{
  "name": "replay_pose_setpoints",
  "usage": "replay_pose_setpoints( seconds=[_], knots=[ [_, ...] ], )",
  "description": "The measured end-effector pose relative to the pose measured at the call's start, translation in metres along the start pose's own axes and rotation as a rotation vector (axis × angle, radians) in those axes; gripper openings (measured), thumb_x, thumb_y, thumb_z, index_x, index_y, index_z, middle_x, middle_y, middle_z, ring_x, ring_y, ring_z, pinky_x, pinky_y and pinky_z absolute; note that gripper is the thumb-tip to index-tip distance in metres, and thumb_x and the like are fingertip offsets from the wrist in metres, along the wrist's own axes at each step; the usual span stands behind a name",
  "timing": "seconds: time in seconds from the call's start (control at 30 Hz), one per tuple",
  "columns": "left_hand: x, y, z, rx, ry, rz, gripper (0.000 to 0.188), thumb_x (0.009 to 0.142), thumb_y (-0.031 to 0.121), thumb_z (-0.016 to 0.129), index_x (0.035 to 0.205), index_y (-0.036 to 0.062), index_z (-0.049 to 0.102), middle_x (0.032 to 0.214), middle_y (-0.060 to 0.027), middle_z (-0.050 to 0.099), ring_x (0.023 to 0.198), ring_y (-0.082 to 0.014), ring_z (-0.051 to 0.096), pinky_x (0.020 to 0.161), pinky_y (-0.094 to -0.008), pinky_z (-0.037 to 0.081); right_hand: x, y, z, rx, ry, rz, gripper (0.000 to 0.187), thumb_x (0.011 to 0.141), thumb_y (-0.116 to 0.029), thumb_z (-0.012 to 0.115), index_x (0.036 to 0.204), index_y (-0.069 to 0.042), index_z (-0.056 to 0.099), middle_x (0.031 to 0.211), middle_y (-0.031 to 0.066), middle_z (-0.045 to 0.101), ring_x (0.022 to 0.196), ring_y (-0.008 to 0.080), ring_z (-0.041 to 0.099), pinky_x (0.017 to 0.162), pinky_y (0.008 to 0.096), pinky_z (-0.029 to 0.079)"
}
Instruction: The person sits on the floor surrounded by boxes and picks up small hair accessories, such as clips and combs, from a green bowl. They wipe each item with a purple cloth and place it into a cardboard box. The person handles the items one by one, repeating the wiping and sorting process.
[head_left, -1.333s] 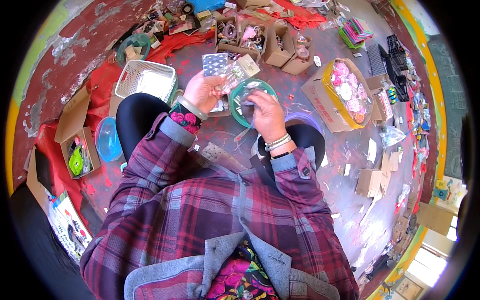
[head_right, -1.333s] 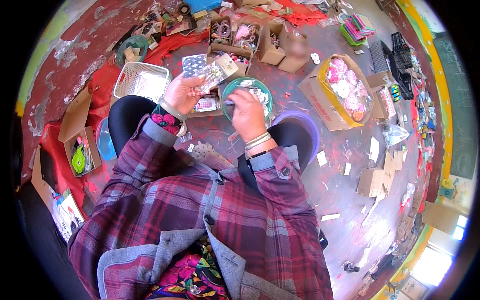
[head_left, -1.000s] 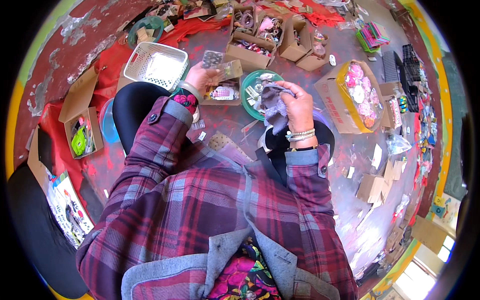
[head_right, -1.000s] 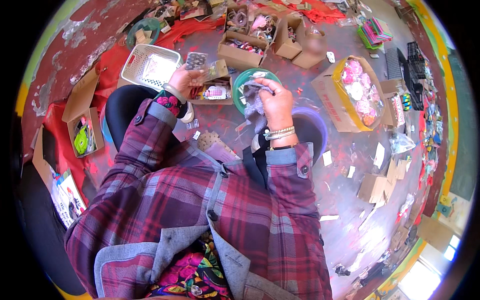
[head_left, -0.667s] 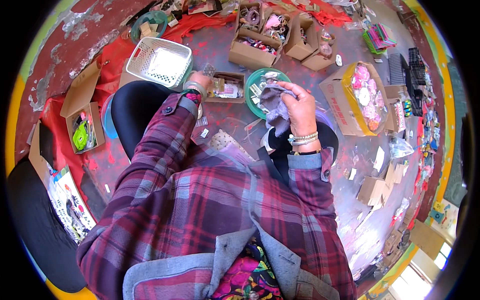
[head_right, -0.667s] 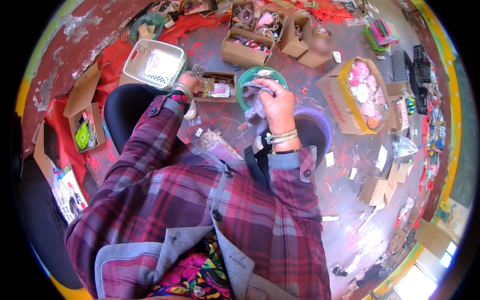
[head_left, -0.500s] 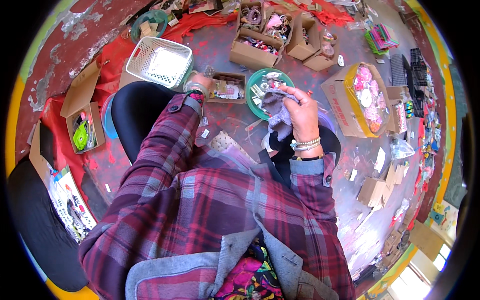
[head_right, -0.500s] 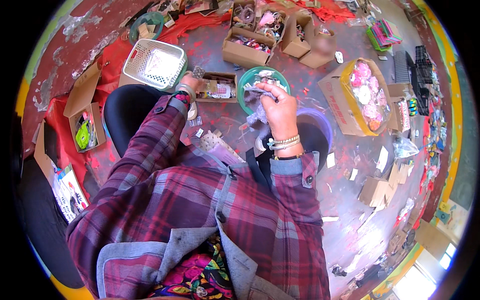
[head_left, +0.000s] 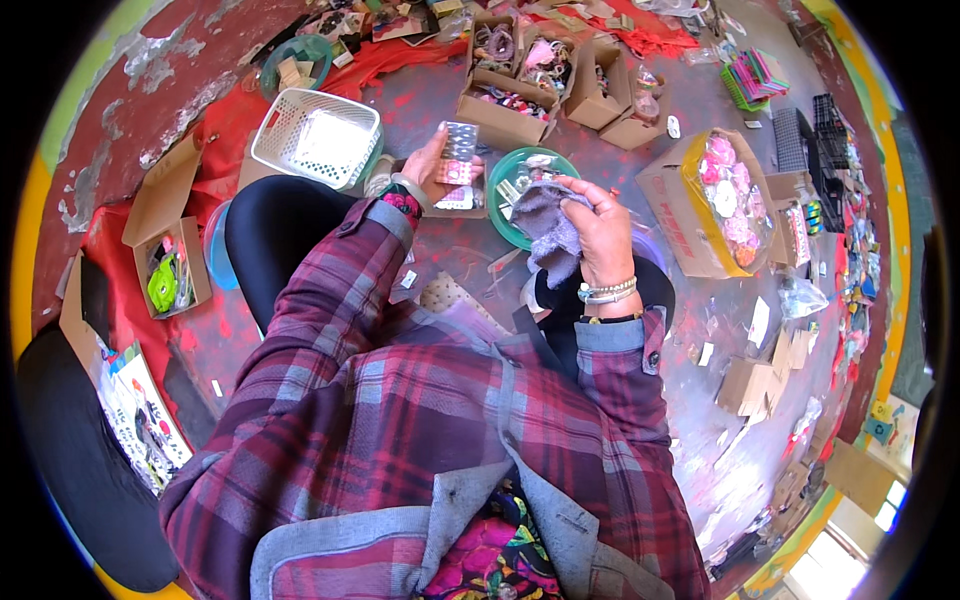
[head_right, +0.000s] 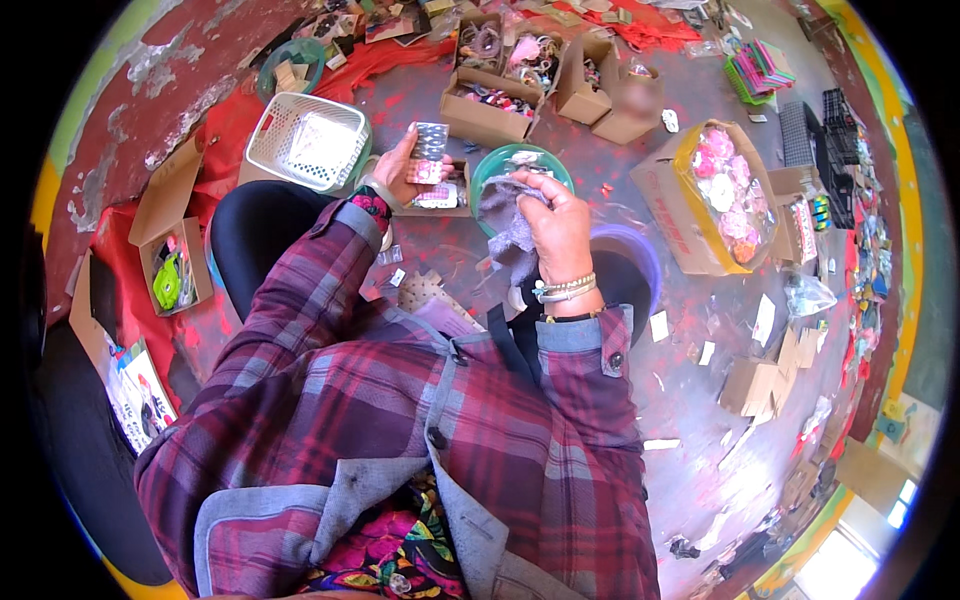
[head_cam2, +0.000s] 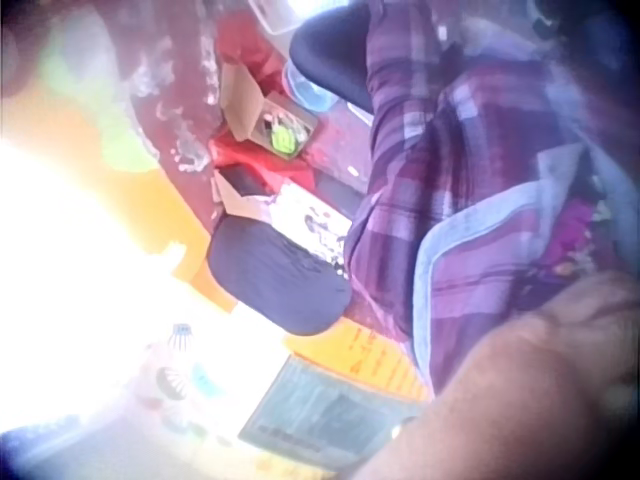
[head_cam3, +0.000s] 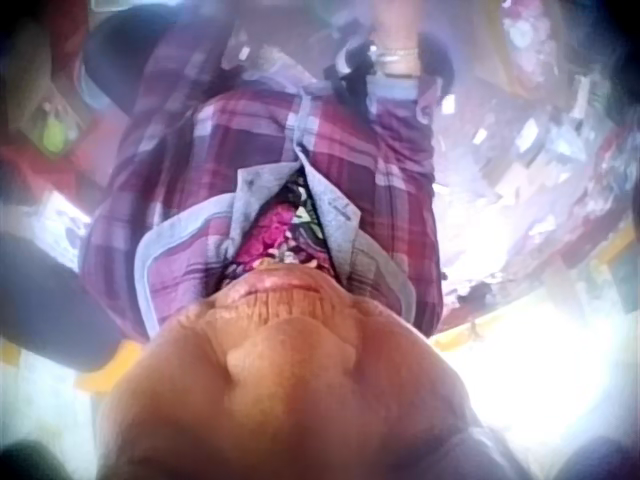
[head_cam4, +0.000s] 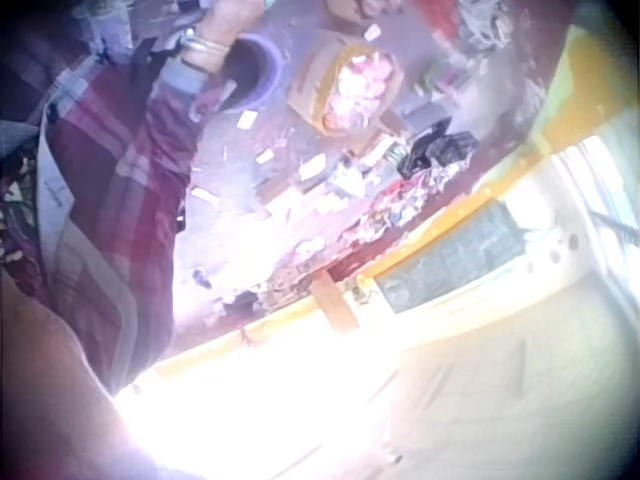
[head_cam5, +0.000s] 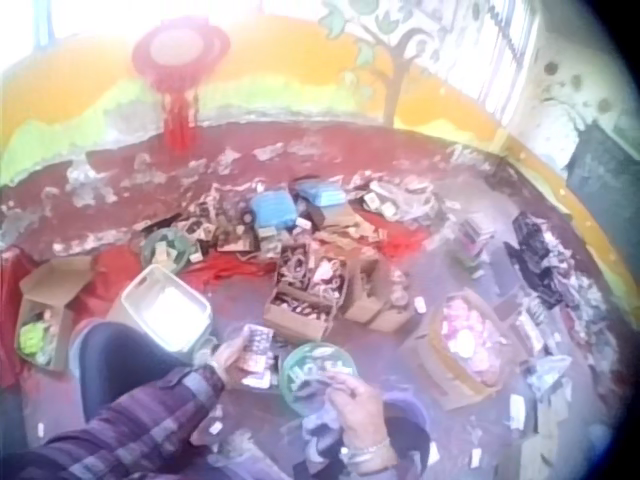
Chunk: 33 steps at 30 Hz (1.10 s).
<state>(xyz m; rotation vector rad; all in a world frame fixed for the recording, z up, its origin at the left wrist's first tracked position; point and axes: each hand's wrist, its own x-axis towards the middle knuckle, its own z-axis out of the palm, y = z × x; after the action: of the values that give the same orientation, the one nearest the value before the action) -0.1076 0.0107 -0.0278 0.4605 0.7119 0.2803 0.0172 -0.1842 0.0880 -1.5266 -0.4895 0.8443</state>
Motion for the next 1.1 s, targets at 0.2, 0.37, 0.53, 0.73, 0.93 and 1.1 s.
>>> replay_pose_setpoints(
  seconds=[0.2,0.37,0.53,0.73,0.93,1.1],
  knots=[
    [-0.037,-0.003,0.051,-0.087,-0.317,0.036,0.053,0.09,0.048,0.024,0.112,0.0043,0.045,0.093,-0.0204,0.058,0.076,-0.0285,0.061,0.065,-0.0373,0.052,-0.004,-0.002,-0.011,0.258,0.032,0.068,0.026,0.075,0.005,0.05,0.101,0.005,0.055,0.092,0.0069,0.059,0.078,0.0117,0.057,0.069,0.0228,0.046],
    [-0.064,-0.009,0.066,-0.147,-0.433,0.016,0.054,0.091,0.045,0.02,0.116,0.003,0.042,0.097,-0.0215,0.057,0.08,-0.0283,0.06,0.067,-0.0374,0.051,-0.009,-0.007,-0.015,0.325,0.026,0.039,0.025,0.075,0.004,0.05,0.099,0.006,0.055,0.089,0.0066,0.059,0.076,0.0113,0.057,0.069,0.0222,0.047],
    [-0.088,-0.01,0.073,-0.14,-0.467,-0.02,0.055,0.091,0.045,0.02,0.119,0.0022,0.04,0.098,-0.0191,0.057,0.081,-0.0263,0.06,0.067,-0.0365,0.049,-0.011,-0.007,-0.016,0.371,0.014,0.045,0.025,0.075,0.004,0.049,0.099,0.006,0.055,0.09,0.0083,0.059,0.077,0.0128,0.058,0.069,0.0232,0.047],
    [-0.094,-0.006,0.073,-0.012,-0.394,-0.004,0.054,0.091,0.044,0.02,0.117,0.0013,0.04,0.098,-0.0187,0.058,0.083,-0.0255,0.06,0.069,-0.0368,0.05,-0.013,-0.009,-0.014,0.357,0.014,0.043,0.025,0.075,0.005,0.048,0.099,0.006,0.055,0.091,0.0087,0.059,0.077,0.0131,0.058,0.069,0.0238,0.048],
    [-0.061,0.038,0.023,0.162,-0.179,0.29,0.034,0.09,0.023,0.03,0.109,-0.0014,0.042,0.096,-0.02,0.057,0.084,-0.0261,0.06,0.071,-0.0355,0.05,-0.012,-0.008,-0.016,0.347,-0.014,0.05,0.025,0.075,0.005,0.049,0.1,0.005,0.055,0.091,0.0085,0.059,0.078,0.0128,0.058,0.069,0.0235,0.048],
    [-0.024,0.039,-0.035,0.841,0.354,0.368,0.024,0.08,0.008,0.047,0.1,-0.004,0.053,0.087,-0.0165,0.061,0.08,-0.0244,0.061,0.066,-0.0332,0.048,-0.013,-0.009,-0.015,0.342,-0.006,0.086,0.025,0.076,0.004,0.049,0.099,0.005,0.055,0.09,0.0079,0.059,0.076,0.012,0.057,0.068,0.0226,0.046]
  ],
)
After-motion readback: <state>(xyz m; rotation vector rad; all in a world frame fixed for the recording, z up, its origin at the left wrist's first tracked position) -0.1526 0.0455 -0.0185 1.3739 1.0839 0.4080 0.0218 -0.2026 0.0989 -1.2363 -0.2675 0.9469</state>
